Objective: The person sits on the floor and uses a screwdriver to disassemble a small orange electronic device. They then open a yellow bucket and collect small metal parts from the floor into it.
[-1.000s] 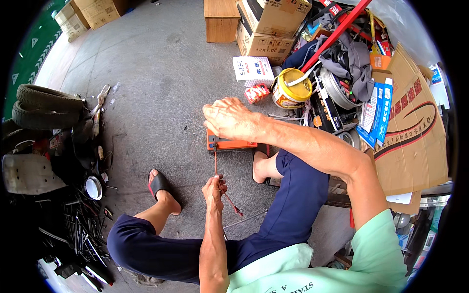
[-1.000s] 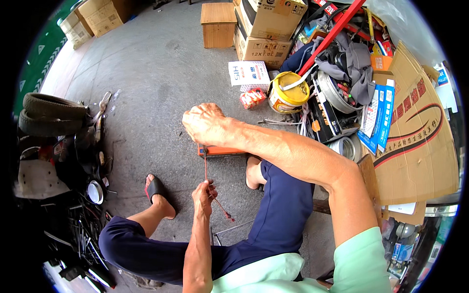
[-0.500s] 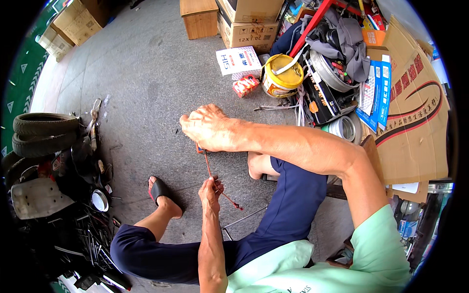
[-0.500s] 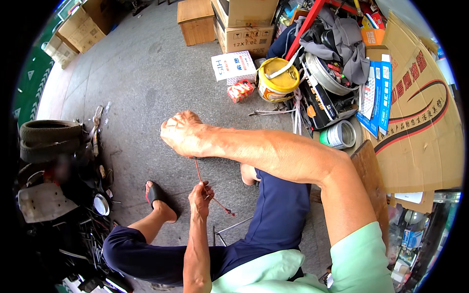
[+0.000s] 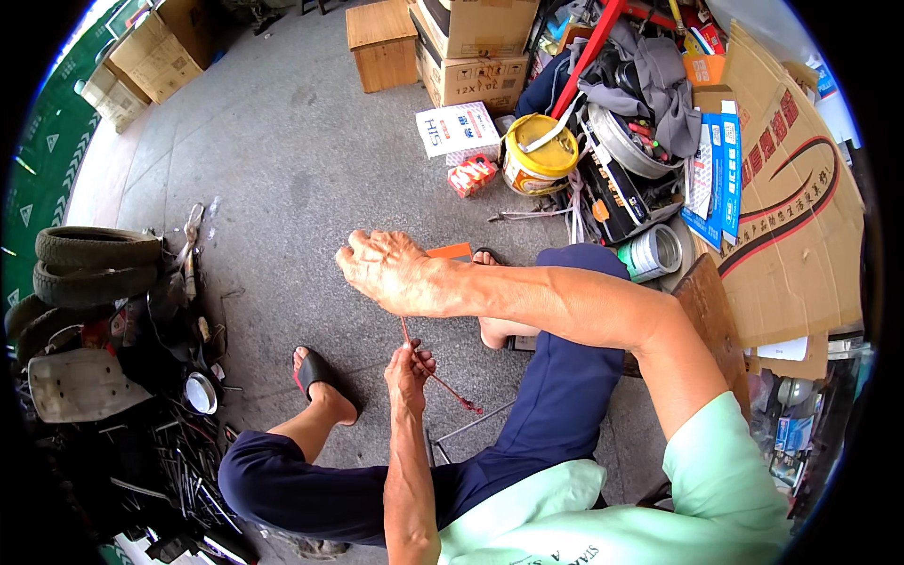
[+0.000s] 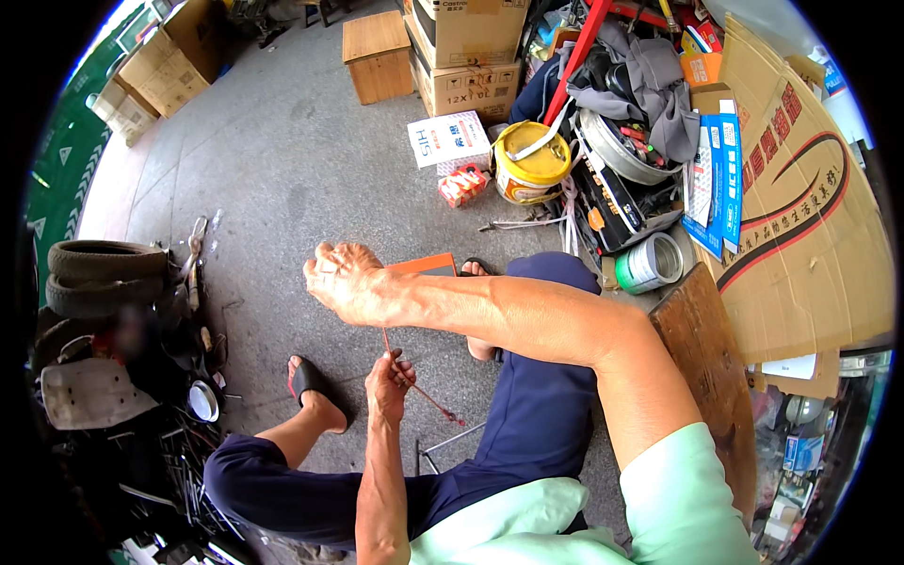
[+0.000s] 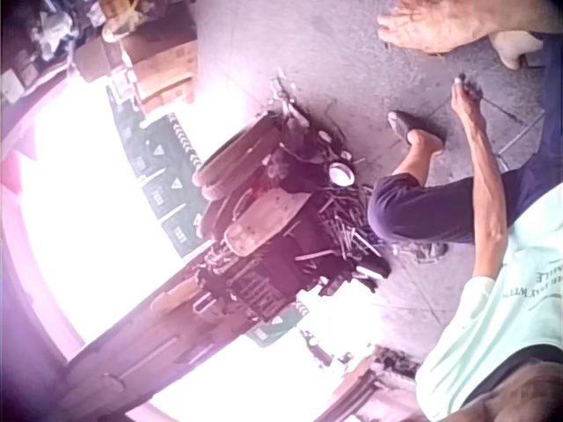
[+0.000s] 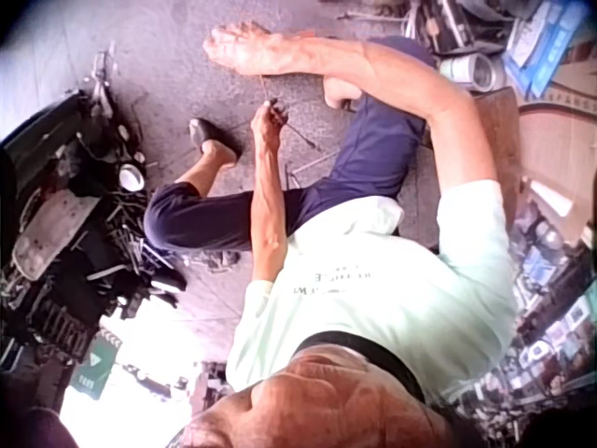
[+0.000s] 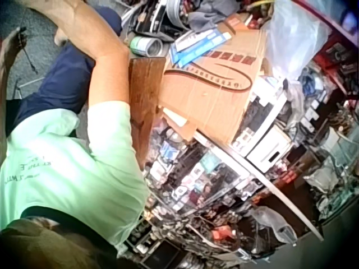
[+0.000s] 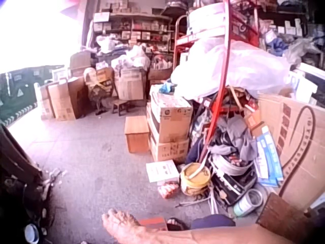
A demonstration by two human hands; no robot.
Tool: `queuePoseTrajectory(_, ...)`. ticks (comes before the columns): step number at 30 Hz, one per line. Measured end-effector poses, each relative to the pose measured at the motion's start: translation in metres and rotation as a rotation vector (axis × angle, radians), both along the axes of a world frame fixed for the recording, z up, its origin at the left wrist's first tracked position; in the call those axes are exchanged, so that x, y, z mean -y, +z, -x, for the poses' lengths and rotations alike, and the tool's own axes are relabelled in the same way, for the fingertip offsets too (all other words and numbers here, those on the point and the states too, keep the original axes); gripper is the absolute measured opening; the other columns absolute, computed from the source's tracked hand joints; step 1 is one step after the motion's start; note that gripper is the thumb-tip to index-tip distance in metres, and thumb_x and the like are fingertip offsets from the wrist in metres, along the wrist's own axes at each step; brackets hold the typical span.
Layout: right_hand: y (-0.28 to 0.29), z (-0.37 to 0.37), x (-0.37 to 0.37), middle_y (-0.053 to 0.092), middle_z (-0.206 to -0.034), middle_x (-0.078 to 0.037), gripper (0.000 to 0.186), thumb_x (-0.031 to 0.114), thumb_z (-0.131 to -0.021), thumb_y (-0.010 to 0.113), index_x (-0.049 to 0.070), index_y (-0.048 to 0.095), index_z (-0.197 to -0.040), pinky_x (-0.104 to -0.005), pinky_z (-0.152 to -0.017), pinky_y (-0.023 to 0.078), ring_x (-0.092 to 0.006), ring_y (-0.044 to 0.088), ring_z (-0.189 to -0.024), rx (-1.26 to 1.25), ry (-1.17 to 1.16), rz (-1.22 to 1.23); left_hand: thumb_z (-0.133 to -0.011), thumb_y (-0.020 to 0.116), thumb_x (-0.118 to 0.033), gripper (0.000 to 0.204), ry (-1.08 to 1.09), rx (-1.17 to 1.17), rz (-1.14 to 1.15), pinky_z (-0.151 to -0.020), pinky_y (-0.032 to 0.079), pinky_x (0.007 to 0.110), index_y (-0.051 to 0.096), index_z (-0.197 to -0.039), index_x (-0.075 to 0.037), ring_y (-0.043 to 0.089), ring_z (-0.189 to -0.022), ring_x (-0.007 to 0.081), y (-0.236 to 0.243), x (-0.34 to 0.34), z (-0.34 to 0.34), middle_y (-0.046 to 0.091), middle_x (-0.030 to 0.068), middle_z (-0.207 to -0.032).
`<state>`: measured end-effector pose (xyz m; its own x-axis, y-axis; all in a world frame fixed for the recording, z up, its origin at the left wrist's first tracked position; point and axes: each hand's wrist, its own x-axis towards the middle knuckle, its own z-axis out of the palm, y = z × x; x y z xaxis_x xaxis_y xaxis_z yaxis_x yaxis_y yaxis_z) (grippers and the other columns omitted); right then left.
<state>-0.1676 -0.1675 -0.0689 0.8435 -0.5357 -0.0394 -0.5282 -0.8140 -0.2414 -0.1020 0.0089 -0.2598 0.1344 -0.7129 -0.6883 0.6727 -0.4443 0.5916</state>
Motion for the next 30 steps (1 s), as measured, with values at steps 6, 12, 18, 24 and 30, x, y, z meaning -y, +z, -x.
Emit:
queuePoseTrajectory(6,-0.016,-0.002,0.007,0.056,-0.091,-0.019,0.020,0.011,-0.078,0.060,-0.002,0.052,-0.092,-0.0392,-0.069,0.053,-0.0340,0.062,-0.083,0.204,-0.040,-0.060,-0.091,0.056,-0.028,0.032,-0.029,0.091,-0.072,-0.061,0.053,0.028,0.060,-0.101,0.002,0.062,-0.064,0.0164,-0.012,-0.008,-0.006,0.062,0.0084,-0.075)
queuePoseTrajectory(12,-0.005,0.000,0.010,0.058,-0.091,-0.020,0.032,0.015,-0.077,0.063,-0.006,0.051,-0.098,-0.0405,-0.064,0.054,-0.0352,0.064,-0.080,0.011,0.028,0.042,-0.090,0.059,-0.028,0.031,-0.029,0.142,-0.101,-0.060,0.051,0.026,0.063,-0.094,0.002,0.061,-0.064,0.0161,-0.021,-0.016,-0.008,0.062,0.0079,-0.072)
queuePoseTrajectory(18,-0.007,0.000,-0.002,0.059,-0.092,-0.022,0.033,0.011,-0.076,0.062,-0.007,0.050,-0.101,-0.0414,-0.065,0.055,-0.0350,0.065,-0.080,0.096,0.049,0.037,-0.087,0.063,-0.029,0.032,-0.093,0.286,-0.107,-0.050,0.044,0.025,0.065,-0.085,0.004,0.054,-0.052,0.0127,-0.020,-0.015,-0.009,0.058,0.0053,-0.065)
queuePoseTrajectory(24,0.006,0.003,0.003,0.058,-0.090,-0.023,0.032,0.006,-0.074,0.062,-0.008,0.049,-0.099,-0.0397,-0.065,0.055,-0.0330,0.065,-0.080,-0.079,-0.019,0.060,-0.082,0.065,-0.026,0.030,-0.286,0.604,-0.169,-0.046,0.041,0.029,0.069,-0.076,0.003,0.052,-0.049,0.0127,-0.015,0.004,-0.008,0.057,0.0057,-0.056)
queuePoseTrajectory(30,0.002,0.001,0.003,0.051,-0.090,-0.017,0.030,0.004,-0.070,0.064,0.000,0.045,-0.094,-0.0406,-0.066,0.050,-0.0328,0.059,-0.083,0.137,0.120,-0.061,-0.082,0.062,-0.023,0.026,-0.243,0.862,-0.113,-0.044,0.031,0.033,0.068,-0.067,-0.002,0.041,-0.044,0.0095,-0.030,0.003,-0.013,0.050,0.0004,-0.047)
